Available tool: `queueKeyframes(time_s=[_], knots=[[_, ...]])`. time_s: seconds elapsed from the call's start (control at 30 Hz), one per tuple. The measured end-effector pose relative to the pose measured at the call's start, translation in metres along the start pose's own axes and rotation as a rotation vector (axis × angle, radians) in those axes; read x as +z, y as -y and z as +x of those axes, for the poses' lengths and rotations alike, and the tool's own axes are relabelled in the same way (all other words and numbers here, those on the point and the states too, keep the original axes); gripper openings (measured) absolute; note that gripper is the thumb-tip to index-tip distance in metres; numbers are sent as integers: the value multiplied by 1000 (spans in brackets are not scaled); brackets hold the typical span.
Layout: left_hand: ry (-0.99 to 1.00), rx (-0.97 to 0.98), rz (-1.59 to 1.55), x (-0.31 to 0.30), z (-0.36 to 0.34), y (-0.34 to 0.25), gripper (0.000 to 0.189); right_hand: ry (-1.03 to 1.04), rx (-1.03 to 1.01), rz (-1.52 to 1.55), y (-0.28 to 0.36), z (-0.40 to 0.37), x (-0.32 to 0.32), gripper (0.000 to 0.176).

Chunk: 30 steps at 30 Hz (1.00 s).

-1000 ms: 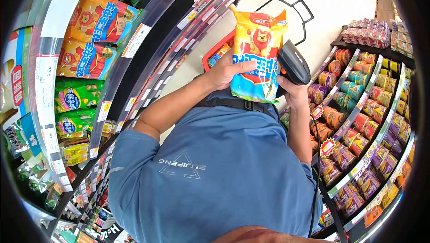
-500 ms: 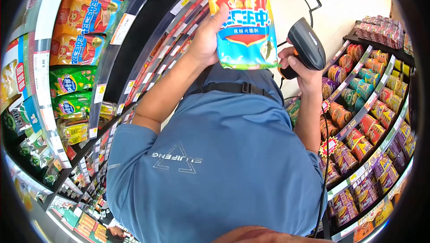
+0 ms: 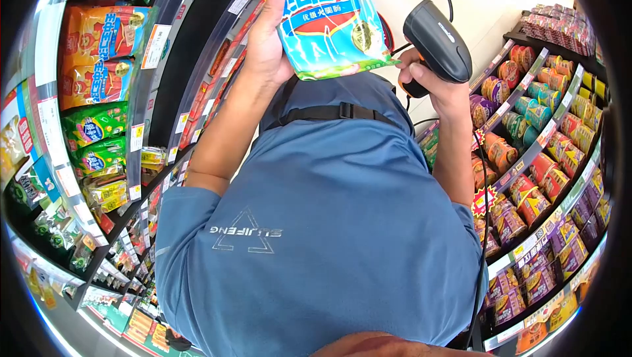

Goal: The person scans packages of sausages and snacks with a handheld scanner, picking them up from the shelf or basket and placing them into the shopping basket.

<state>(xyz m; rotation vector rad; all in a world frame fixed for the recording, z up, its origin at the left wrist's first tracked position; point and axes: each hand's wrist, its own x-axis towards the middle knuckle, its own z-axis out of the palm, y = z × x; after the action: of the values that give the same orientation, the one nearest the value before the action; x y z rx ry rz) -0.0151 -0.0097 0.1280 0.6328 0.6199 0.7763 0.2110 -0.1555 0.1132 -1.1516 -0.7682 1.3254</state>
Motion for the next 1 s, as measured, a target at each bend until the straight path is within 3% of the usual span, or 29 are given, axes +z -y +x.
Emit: queueKeyframes(time_s=[0.4,0.83,0.9,1.0], knots=[[-66,6,-154,-12,7,-9,64,-55,8,-88,5,-2,11,52],[-13,-37,-219,-30,2,-11,63,-35,-37,-244,12,-13,23,48],[81,-39,-346,-31,0,-13,64,-22,-40,-272,15,-17,23,47],[66,48,-183,-32,-1,-14,65,6,65,-259,31,-26,30,54]])
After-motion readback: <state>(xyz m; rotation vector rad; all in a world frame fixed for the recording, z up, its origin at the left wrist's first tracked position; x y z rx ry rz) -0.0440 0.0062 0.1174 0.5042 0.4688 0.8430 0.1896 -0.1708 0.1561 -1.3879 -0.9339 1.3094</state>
